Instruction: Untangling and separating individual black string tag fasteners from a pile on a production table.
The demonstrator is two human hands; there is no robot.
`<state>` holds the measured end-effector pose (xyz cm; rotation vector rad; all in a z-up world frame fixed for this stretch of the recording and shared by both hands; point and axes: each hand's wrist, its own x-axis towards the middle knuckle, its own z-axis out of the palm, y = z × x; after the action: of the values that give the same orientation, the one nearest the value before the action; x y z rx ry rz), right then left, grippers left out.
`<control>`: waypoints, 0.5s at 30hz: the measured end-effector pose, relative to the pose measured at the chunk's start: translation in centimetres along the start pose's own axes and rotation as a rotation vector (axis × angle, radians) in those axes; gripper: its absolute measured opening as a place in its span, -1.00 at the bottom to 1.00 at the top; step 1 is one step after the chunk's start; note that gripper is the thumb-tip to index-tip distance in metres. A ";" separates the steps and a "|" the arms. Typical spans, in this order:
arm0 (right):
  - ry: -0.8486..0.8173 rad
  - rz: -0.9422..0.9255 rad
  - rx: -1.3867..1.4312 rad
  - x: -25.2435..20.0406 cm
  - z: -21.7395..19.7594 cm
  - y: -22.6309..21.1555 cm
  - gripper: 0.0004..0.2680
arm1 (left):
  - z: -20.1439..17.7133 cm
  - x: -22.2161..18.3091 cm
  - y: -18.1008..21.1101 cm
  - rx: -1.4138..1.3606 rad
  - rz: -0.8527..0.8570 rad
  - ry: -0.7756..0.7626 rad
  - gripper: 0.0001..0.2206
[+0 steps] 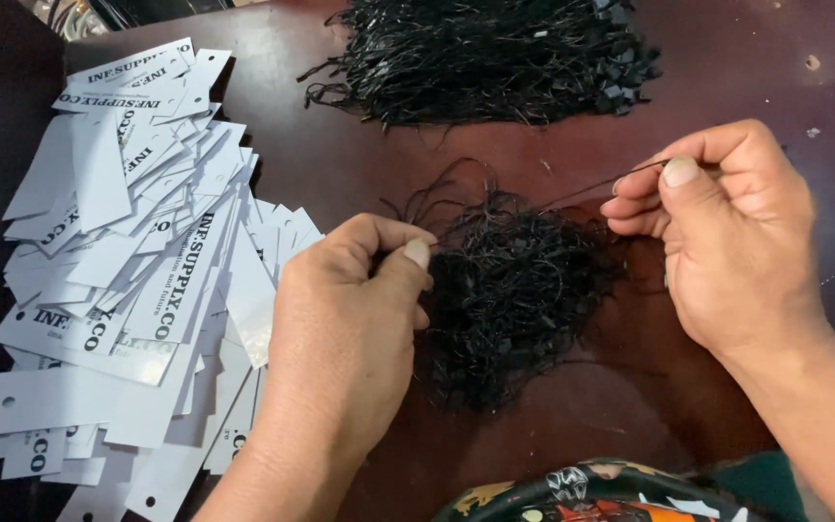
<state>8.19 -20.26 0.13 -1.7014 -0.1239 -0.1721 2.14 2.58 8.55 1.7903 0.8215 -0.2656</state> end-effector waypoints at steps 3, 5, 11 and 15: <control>-0.074 -0.166 -0.202 -0.8 0.8 -1.3 -0.96 | 0.7 -1.8 1.5 -0.231 -0.056 -0.085 -0.84; -0.075 -0.201 -0.301 -0.9 0.6 -1.6 -0.95 | 1.1 -1.9 1.3 -0.193 -0.039 -0.092 -0.80; 0.066 -0.095 -0.102 -0.2 -0.1 0.4 -0.97 | -0.1 0.5 -1.4 0.038 0.180 0.154 -0.69; 0.058 0.016 -0.042 0.2 -0.2 -0.3 -0.95 | -0.8 1.6 -1.7 0.300 0.221 0.205 -0.80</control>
<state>8.34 -20.41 0.52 -1.7372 -0.0634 -0.2132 2.05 4.28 6.69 2.1991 0.7465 -0.0622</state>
